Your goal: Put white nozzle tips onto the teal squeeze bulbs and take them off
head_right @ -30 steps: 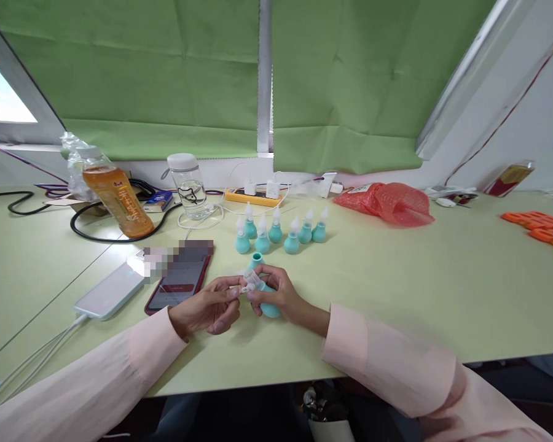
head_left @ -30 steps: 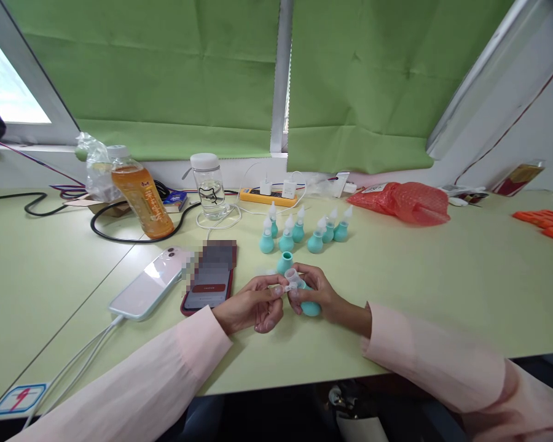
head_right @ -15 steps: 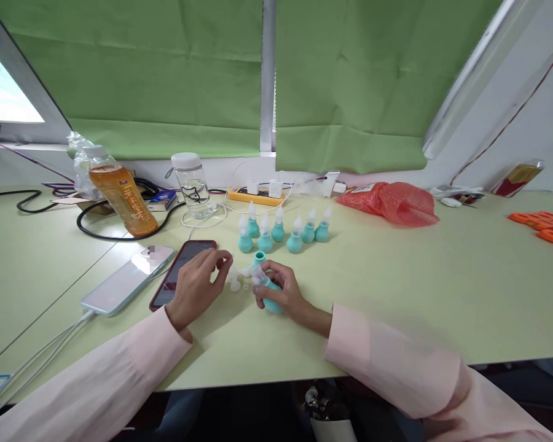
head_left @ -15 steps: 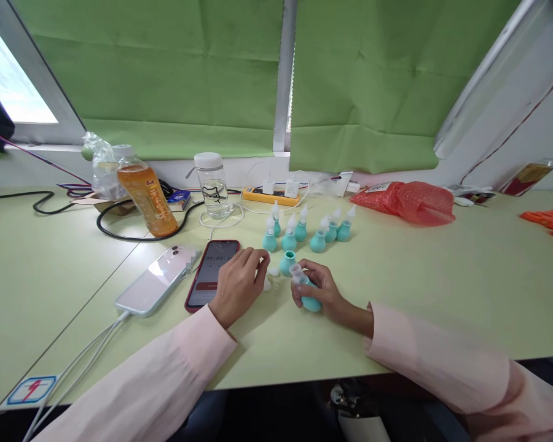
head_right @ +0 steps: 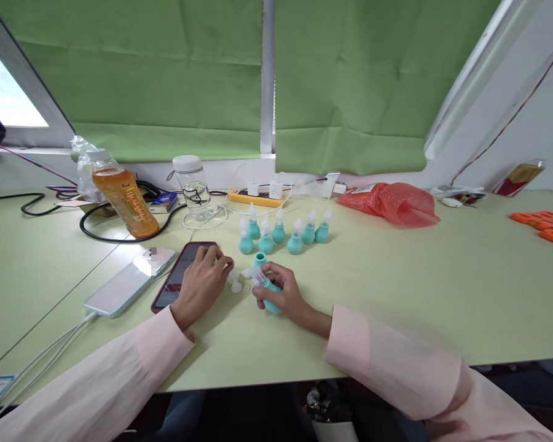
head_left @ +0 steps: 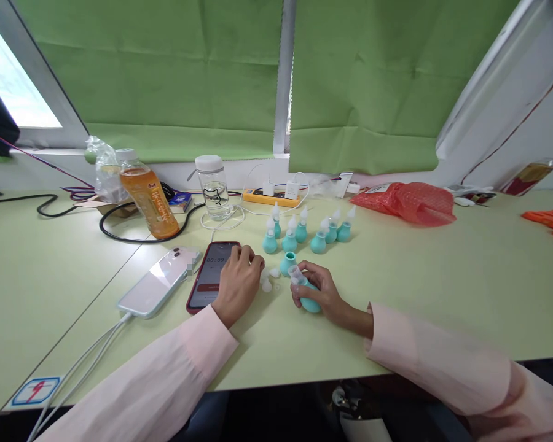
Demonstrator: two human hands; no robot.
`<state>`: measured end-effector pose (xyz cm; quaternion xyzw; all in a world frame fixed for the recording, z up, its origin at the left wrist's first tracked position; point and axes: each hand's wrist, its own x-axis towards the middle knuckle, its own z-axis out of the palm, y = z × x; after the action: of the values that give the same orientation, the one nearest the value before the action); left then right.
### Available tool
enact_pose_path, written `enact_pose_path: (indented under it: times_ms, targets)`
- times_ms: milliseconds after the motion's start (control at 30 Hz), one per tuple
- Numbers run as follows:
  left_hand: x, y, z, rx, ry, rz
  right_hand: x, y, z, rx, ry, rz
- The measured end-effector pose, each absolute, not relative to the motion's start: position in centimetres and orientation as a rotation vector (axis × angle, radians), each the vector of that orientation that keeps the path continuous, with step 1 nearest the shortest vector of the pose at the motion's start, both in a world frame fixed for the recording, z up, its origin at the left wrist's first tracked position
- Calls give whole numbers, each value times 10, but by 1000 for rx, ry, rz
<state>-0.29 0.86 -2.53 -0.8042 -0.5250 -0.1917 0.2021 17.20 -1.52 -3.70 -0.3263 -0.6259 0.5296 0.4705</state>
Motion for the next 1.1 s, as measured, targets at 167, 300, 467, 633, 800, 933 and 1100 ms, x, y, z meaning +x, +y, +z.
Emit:
enact_pose_path:
  times_ms: [167, 300, 467, 633, 800, 933, 1100]
  targets:
    - [-2, 8, -24, -2252, -1470, -542, 172, -16, -36, -804, -1537, 1299]
    - [-3, 8, -24, -2238, -1457, -552, 172, -16, -36, -801, -1539, 1306]
    - [-3, 8, -25, -2230, -1462, -538, 171, -17, -35, -808, -1545, 1309]
    - [-3, 9, -26, -2236, -1468, -522, 171, -18, -33, -814, -1553, 1304]
    - [-4, 10, -28, -2248, -1478, -509, 170, -18, -31, -813, -1549, 1302]
    - [-3, 8, -25, -2270, -1470, -610, 170, -18, -31, -803, -1570, 1326]
    - [-1, -5, -14, -2562, -1288, -952, 168, -19, -36, -812, -1627, 1309]
